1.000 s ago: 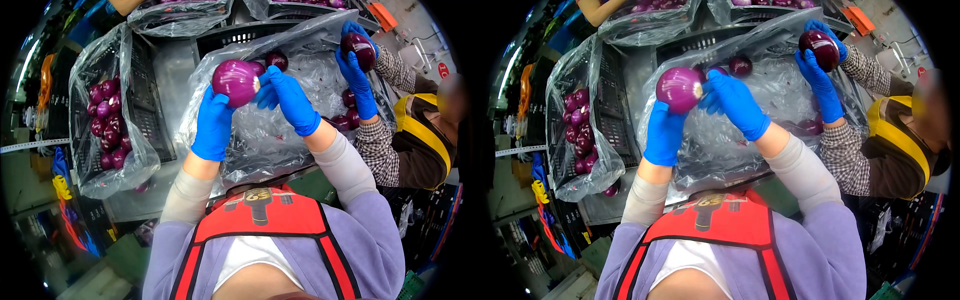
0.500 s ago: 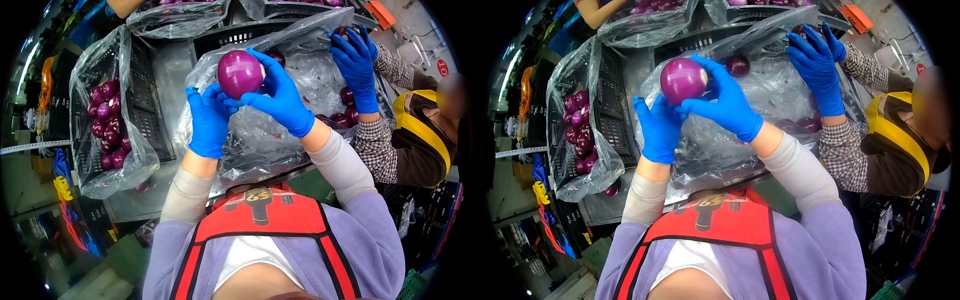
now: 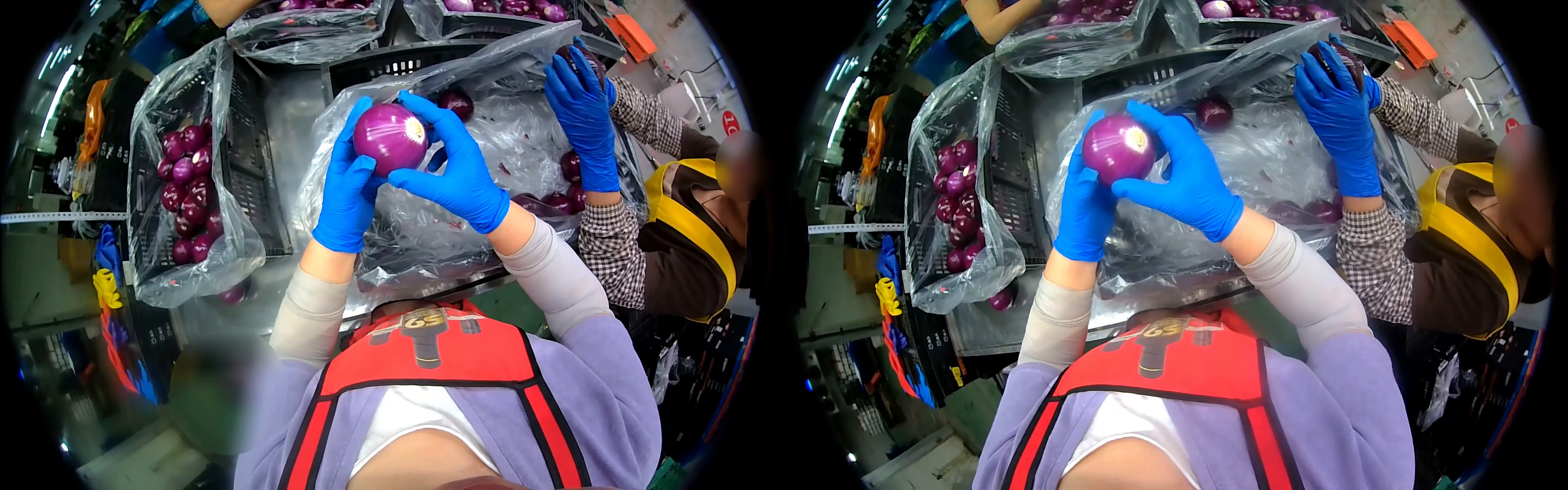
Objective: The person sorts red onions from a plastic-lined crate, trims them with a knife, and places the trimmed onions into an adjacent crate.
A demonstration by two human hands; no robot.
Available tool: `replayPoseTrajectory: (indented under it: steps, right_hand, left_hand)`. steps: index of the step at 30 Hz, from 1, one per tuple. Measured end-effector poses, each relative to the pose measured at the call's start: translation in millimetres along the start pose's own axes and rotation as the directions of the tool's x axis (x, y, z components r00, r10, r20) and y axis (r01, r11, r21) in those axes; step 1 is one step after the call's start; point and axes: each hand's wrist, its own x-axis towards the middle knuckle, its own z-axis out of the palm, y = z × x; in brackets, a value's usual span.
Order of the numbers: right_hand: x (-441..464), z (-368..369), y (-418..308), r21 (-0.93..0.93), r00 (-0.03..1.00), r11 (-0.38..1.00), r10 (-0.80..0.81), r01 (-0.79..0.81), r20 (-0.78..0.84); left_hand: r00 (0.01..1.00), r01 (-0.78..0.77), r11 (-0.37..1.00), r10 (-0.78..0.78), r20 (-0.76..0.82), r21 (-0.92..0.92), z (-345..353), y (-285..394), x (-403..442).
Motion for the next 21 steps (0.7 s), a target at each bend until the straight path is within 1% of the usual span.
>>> replayPoseTrajectory:
  steps: [1,3,4,6,10,12,13,15,19,21]
  right_hand:
    - [0.3,0.0,0.1,0.001,1.0,1.0,0.0,0.0,0.0]
    - [1.0,1.2,-0.1,0.002,0.993,0.993,-0.115,0.115,-0.005]
    - [0.7,1.6,0.2,0.001,0.993,0.993,-0.116,0.116,-0.007]
    - [0.0,1.8,0.8,0.06,0.994,0.992,-0.107,0.107,-0.003]
    - [-0.1,2.4,1.1,0.024,0.992,0.992,-0.125,0.126,-0.032]
    - [-0.6,0.9,-2.0,0.048,0.999,0.999,-0.017,0.019,-0.041]
    - [-1.3,-0.1,-3.1,0.048,0.999,0.999,-0.015,0.017,-0.042]
    - [-2.0,-0.9,-4.3,0.112,0.998,0.992,0.053,-0.049,-0.032]
    - [-1.1,-3.9,-2.9,0.162,0.998,0.985,0.06,-0.057,-0.014]
    - [3.0,-6.2,-1.6,0.4,0.992,0.91,0.123,-0.112,-0.002]
  left_hand:
    - [1.0,0.0,1.0,0.0,0.0,0.001,0.7,0.6,-0.1]
    - [1.0,-0.03,0.999,0.03,-0.002,0.016,2.2,1.4,-0.1]
    - [1.0,-0.03,0.999,0.03,0.0,0.016,1.3,1.0,-0.2]
    - [0.999,-0.04,0.999,0.04,0.026,-0.002,-0.9,0.0,0.2]
    - [0.999,-0.045,0.998,0.045,0.018,0.04,-2.6,-2.4,2.5]
    - [0.994,-0.109,0.982,0.106,0.029,0.152,-4.4,-6.1,3.1]
    - [0.994,-0.106,0.983,0.103,0.03,0.151,-2.5,-6.8,3.2]
    - [0.983,-0.182,0.96,0.184,0.014,0.211,2.4,-6.7,2.6]
    - [0.985,-0.166,0.96,0.17,0.002,0.225,4.2,-5.6,1.7]
    - [0.994,-0.104,0.99,0.105,-0.008,0.099,0.4,-5.9,2.9]
